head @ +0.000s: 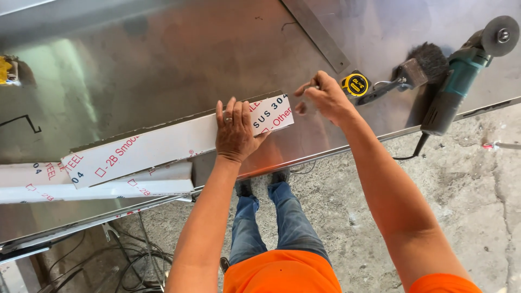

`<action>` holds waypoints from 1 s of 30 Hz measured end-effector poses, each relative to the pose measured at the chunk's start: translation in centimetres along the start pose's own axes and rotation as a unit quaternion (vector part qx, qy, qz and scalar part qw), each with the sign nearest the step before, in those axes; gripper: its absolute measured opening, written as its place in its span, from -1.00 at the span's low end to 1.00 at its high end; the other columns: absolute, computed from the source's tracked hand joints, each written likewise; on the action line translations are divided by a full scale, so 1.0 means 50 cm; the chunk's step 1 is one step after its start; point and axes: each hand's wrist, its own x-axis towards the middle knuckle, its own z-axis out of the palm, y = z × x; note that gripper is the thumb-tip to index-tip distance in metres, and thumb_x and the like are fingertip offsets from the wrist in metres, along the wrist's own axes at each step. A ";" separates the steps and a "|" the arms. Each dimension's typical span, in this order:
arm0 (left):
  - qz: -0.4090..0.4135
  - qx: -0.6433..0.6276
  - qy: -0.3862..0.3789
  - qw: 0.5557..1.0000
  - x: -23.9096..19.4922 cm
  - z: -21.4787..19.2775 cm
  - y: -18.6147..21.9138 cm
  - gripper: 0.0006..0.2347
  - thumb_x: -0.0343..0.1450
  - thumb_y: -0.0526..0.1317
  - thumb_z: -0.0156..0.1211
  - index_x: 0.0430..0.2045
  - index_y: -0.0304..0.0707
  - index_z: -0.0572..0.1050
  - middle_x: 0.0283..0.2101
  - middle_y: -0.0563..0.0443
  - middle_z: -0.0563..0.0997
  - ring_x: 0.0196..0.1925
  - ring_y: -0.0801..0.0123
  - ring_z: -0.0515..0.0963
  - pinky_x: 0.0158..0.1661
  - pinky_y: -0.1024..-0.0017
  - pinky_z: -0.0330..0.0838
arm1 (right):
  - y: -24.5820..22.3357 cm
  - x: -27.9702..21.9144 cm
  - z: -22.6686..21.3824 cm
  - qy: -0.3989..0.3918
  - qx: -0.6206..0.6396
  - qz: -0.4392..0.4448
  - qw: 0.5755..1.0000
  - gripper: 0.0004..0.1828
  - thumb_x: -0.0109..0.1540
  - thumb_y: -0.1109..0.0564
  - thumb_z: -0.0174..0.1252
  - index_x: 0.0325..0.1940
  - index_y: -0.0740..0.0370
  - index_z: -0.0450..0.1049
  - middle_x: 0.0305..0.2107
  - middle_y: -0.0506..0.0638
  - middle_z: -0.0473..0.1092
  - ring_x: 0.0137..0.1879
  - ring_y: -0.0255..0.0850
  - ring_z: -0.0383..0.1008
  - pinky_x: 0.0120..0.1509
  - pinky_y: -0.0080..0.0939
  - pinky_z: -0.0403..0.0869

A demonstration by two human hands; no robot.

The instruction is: Measuring, marking, and aligning stainless steel components on a fabrication table.

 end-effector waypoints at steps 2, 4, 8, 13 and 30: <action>0.004 -0.013 0.005 1.000 -0.017 0.013 0.000 -0.15 0.26 0.29 0.43 0.17 -0.52 0.29 0.11 -0.23 0.35 0.28 0.01 0.31 0.35 -0.11 0.14 | 0.063 0.019 -0.026 -0.052 0.167 0.028 0.984 -0.83 0.33 0.15 0.13 -0.29 0.18 0.29 -0.37 0.06 0.51 -0.41 -0.19 0.43 -0.34 -0.13 0.44; 0.008 -0.024 0.009 1.000 -0.028 0.016 0.002 -0.17 0.30 0.28 0.44 0.20 -0.51 0.29 0.13 -0.24 0.35 0.26 0.01 0.30 0.32 -0.08 0.16 | 0.096 0.029 -0.041 -0.104 0.331 0.055 0.936 -0.76 0.40 0.08 0.16 -0.27 0.16 0.29 -0.40 0.08 0.48 -0.43 -0.18 0.45 -0.36 -0.13 0.45; 0.024 0.005 0.030 0.999 -0.048 0.008 0.016 -0.21 0.25 0.15 0.51 0.23 -0.40 0.28 0.19 -0.19 0.38 0.27 0.04 0.33 0.33 -0.04 0.17 | 0.025 -0.007 -0.031 -0.075 0.259 0.016 0.963 -0.77 0.43 0.06 0.22 -0.04 0.26 0.37 -0.37 0.03 0.41 -0.33 -0.20 0.44 -0.23 -0.11 0.48; 0.017 0.008 0.044 0.999 -0.063 0.005 0.026 -0.21 0.23 0.10 0.53 0.26 -0.34 0.27 0.19 -0.15 0.40 0.27 0.07 0.35 0.33 -0.02 0.17 | -0.058 -0.053 -0.006 -0.029 -0.142 -0.166 0.975 -0.72 0.24 0.18 0.27 0.01 0.22 0.44 -0.25 0.03 0.49 -0.17 -0.15 0.55 -0.08 -0.08 0.55; 0.020 0.021 0.088 0.996 -0.070 0.017 0.031 -0.32 0.38 0.08 0.48 0.25 -0.33 0.27 0.19 -0.14 0.41 0.27 0.09 0.36 0.34 0.01 0.17 | -0.059 0.013 0.050 -0.095 -0.486 -0.306 0.813 -0.94 0.24 0.23 0.16 -0.24 0.24 0.53 -0.24 0.10 0.49 -0.02 0.11 0.48 0.00 0.07 0.45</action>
